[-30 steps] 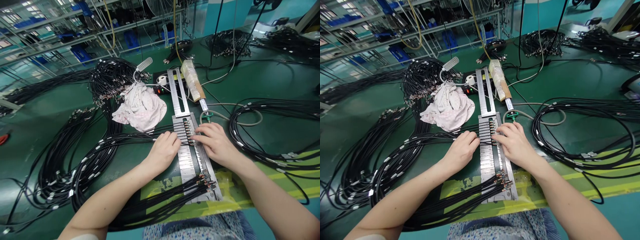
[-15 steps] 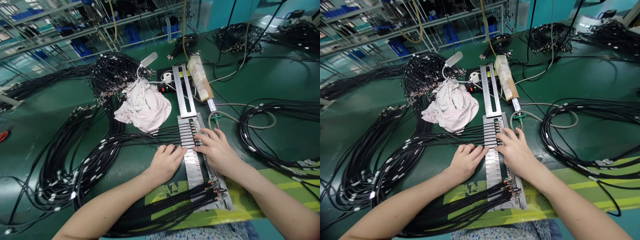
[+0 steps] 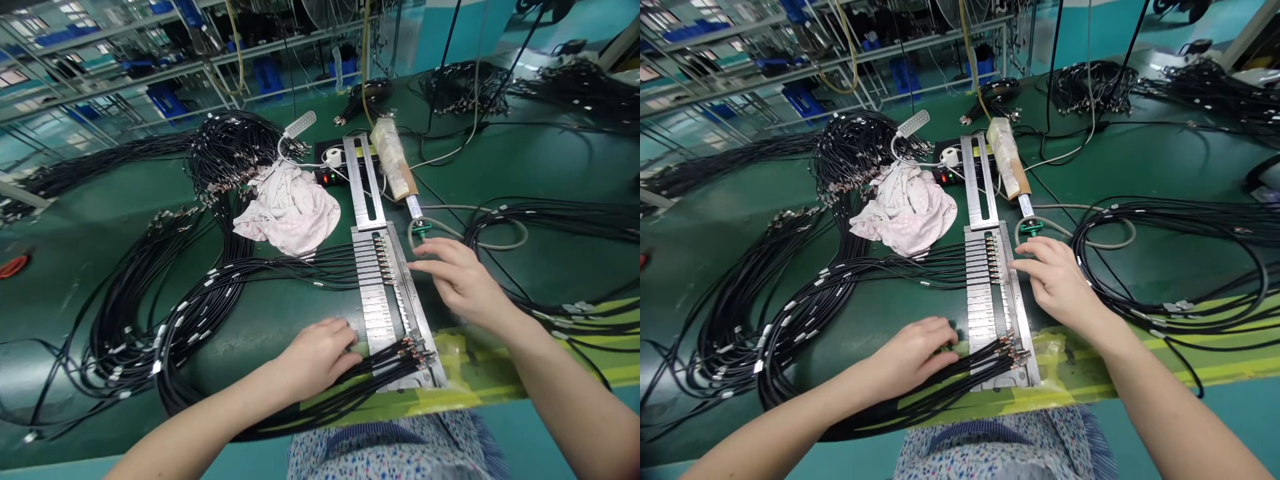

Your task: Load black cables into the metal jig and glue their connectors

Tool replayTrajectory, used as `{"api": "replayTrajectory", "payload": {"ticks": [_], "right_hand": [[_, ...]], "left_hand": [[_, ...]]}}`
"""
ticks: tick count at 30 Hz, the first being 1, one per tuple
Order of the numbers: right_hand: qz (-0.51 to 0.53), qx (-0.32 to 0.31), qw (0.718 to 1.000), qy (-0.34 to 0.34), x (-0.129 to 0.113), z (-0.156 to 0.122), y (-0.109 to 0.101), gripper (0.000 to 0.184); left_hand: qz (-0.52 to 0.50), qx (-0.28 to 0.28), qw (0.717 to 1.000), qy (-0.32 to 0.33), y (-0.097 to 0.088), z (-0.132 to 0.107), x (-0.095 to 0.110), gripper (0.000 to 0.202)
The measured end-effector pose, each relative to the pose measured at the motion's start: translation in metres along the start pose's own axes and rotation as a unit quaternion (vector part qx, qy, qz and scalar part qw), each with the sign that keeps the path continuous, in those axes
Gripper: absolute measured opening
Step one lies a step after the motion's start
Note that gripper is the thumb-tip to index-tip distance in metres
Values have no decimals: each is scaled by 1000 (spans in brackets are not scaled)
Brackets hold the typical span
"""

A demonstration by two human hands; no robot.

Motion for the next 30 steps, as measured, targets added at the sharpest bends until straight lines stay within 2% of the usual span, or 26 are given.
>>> {"api": "replayTrajectory", "payload": {"ticks": [2, 6, 11, 13, 16, 18, 19, 21, 23, 26, 30], "right_hand": [[31, 38, 999, 6, 2, -2, -3, 34], [64, 64, 996, 19, 0, -5, 1, 32], [86, 84, 992, 43, 6, -10, 0, 32], [91, 86, 991, 47, 7, -12, -1, 32], [92, 82, 992, 41, 5, -13, -2, 30], [91, 76, 992, 34, 3, -12, -2, 30], [90, 73, 993, 31, 2, -12, -2, 30], [87, 69, 993, 28, 1, -12, -2, 29], [86, 68, 994, 27, 2, -11, -1, 29], [87, 61, 994, 35, 3, -12, 0, 30], [89, 50, 994, 39, 3, -12, 2, 30]], "left_hand": [[-45, -27, 999, -7, 7, -6, 3, 14], [-106, -22, 994, -32, 10, -4, 7, 5], [-204, -18, 976, -73, 2, 3, 4, 15], [-254, -20, 962, -96, 0, 3, 0, 16], [-355, -44, 924, -135, -2, 5, -7, 16], [-401, -39, 903, -151, -6, 7, -12, 14], [-402, -27, 902, -155, -9, 9, -15, 13], [-337, 17, 929, -149, -20, 13, -20, 12], [-208, 80, 967, -122, -33, 18, -22, 12], [-62, 150, 984, -78, -46, 23, -22, 13], [3, 131, 990, -57, -41, 26, -21, 16]]}}
Point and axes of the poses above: each hand's wrist, its own z-axis towards the middle knuckle, its own y-axis out of the palm, x = y × z, the point moved 4 cm from there along z, towards the middle knuckle, and after that the axes turned 6 degrees about -z, right-handed, at the moved point
